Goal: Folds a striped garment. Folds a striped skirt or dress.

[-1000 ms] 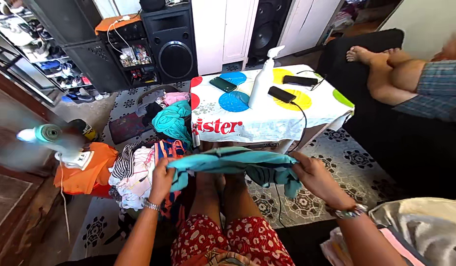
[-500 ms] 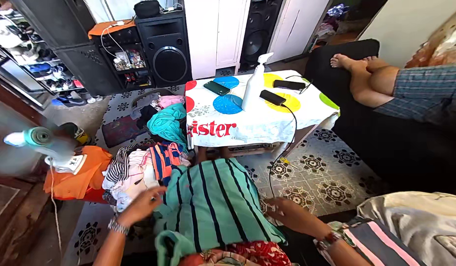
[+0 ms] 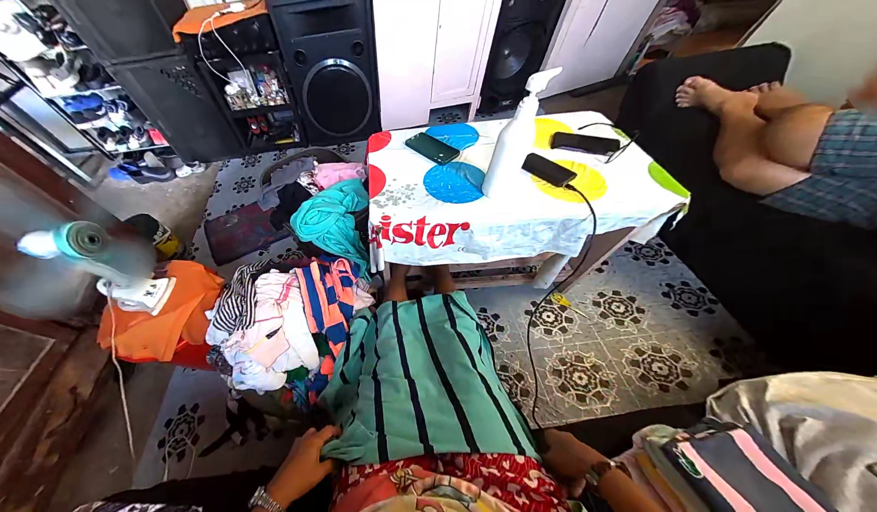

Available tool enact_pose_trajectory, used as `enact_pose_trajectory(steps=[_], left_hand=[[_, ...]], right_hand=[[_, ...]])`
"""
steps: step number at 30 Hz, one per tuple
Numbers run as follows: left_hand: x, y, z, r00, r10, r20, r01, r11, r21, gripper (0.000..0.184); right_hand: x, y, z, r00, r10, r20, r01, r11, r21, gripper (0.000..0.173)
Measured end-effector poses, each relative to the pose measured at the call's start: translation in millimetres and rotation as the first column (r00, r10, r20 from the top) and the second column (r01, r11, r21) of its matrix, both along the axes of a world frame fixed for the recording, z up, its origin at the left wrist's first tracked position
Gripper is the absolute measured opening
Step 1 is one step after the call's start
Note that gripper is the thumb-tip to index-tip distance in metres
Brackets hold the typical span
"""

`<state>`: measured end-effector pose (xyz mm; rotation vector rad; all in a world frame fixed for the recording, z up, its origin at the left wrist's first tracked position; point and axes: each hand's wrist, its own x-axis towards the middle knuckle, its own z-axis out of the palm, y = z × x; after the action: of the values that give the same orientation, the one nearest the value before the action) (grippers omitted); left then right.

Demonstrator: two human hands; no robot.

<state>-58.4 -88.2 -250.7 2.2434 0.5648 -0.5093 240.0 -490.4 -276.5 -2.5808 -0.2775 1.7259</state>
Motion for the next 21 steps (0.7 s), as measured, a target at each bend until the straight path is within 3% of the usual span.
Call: enact_pose_trajectory(steps=[2, 4, 7, 8, 9, 11, 13, 14, 15, 16, 18, 19, 21], left_hand=[[15.8, 7.2, 6.1, 0.999, -0.039, -0.011, 0.04, 0.995, 0.087, 0.036], [23.9, 17.4, 14.1, 0.987, -0.038, 0.157, 0.014, 0.988, 0.154, 0.029], [33.5, 32.1, 31.9, 0.909, 0.014, 0.417, -0.04, 0.998, 0.053, 0.024], [35.5, 35.1, 40.0, 0.879, 0.048, 0.474, -0.049, 0.999, -0.01, 0.022], [35.8, 37.1, 50.5, 0.857, 0.083, 0.509, -0.057, 0.996, -0.067, 0.022], [30.1, 41.7, 76.8, 0.802, 0.151, 0.578, -0.073, 0.985, -0.156, 0.023], [12.5, 50.9, 102.3, 0.704, 0.194, 0.683, -0.057, 0.974, -0.218, 0.022], [0.0, 56.0, 116.0, 0.67, 0.176, 0.721, -0.027, 0.977, -0.213, 0.021], [-13.3, 59.8, 130.9, 0.66, 0.135, 0.739, 0.027, 0.979, -0.202, 0.019], [-27.3, 61.9, 145.9, 0.673, 0.082, 0.735, 0.105, 0.973, -0.205, 0.016], [-52.2, 61.9, 171.6, 0.754, -0.037, 0.656, 0.298, 0.909, -0.29, 0.015], [-60.3, 62.1, 178.9, 0.799, -0.111, 0.59, 0.382, 0.852, -0.358, 0.018], [-67.2, 64.3, 178.0, 0.862, -0.21, 0.462, 0.441, 0.761, -0.476, 0.038]], right_hand=[[-0.9, -6.6, -9.5, 0.995, 0.045, -0.086, -0.047, 0.999, -0.016, 0.036], [-4.9, -10.5, -4.2, 0.997, 0.032, -0.077, -0.029, 0.999, 0.044, 0.033], [1.0, -15.4, 14.8, 0.95, -0.272, 0.155, 0.21, 0.92, 0.331, 0.032], [6.3, -15.6, 23.1, 0.873, -0.448, 0.192, 0.31, 0.814, 0.491, 0.032], [12.1, -14.2, 35.3, 0.762, -0.631, 0.143, 0.406, 0.639, 0.653, 0.03], [27.5, -10.6, 61.6, 0.483, -0.869, -0.107, 0.459, 0.147, 0.876, 0.028], [38.5, -13.7, 91.7, 0.31, -0.839, -0.448, 0.401, -0.311, 0.862, 0.038], [36.3, -18.9, 107.2, 0.304, -0.783, -0.543, 0.392, -0.417, 0.82, 0.042], [29.7, -27.4, 119.6, 0.346, -0.742, -0.574, 0.406, -0.433, 0.805, 0.046], [21.4, -41.2, 127.7, 0.446, -0.711, -0.543, 0.435, -0.358, 0.826, 0.044], [11.1, -79.2, 133.9, 0.73, -0.539, -0.419, 0.471, -0.047, 0.881, 0.023], [11.7, -98.0, 134.0, 0.854, -0.364, -0.373, 0.45, 0.153, 0.88, 0.017], [14.5, -117.1, 129.3, 0.947, -0.082, -0.309, 0.308, 0.497, 0.811, 0.02]])
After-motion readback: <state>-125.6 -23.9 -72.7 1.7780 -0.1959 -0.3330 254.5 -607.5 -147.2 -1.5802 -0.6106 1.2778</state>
